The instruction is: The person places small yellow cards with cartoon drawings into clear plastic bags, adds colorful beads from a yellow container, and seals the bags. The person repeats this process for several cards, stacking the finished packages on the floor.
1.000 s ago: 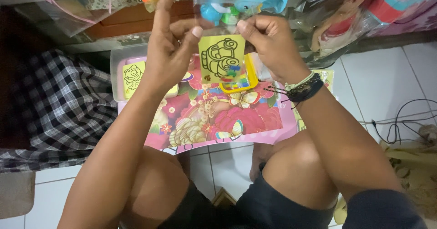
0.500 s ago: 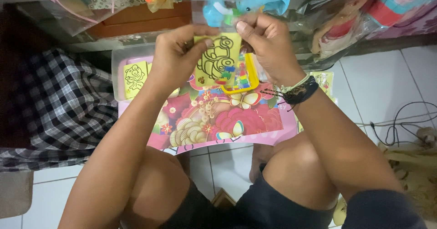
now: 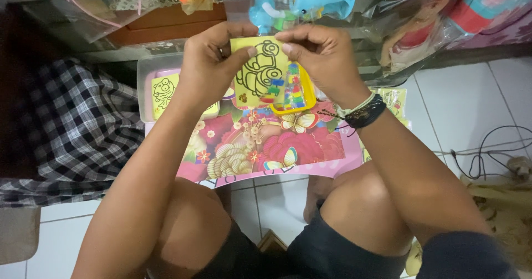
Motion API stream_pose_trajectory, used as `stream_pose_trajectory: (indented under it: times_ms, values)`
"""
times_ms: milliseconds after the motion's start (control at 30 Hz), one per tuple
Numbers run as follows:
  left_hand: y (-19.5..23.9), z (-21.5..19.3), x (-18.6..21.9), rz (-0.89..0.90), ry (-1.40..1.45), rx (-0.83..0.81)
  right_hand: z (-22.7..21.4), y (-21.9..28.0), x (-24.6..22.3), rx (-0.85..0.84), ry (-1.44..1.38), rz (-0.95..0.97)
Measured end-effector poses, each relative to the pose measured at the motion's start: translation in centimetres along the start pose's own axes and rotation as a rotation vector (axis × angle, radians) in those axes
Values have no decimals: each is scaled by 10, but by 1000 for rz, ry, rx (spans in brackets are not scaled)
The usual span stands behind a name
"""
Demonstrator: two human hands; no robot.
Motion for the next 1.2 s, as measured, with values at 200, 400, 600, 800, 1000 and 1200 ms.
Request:
stream_pose_trajectory:
  times_ms: [200,400,600,800,1000,1200]
  values:
    - [-1,1,3,5,40,-57,-4,1,4,10,-82,45]
    - [-1,1,4,60,-53,-11,-5,1,2,10,-24,63]
    - [-3,6,-11,122,-116,26,-9,2,6,-2,65,96]
    - [-3,9,-11,86,-211,2,-9,3,4,-7,140,126]
    - [-3,13,-10,58,-207,-10,-11,5,7,-2,129,204]
    - [-3,15,-8,124,-154,34,-15,5,18,-20,144,194]
Point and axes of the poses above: each hand's wrist, its own y-axis away from the middle knuckle, its own z-axis out of the palm, x = y × z, the point moved 4 cm from there along -y, towards the middle knuckle, and after that the axes turned 10 degrees about -y, right-handed, at the moved point
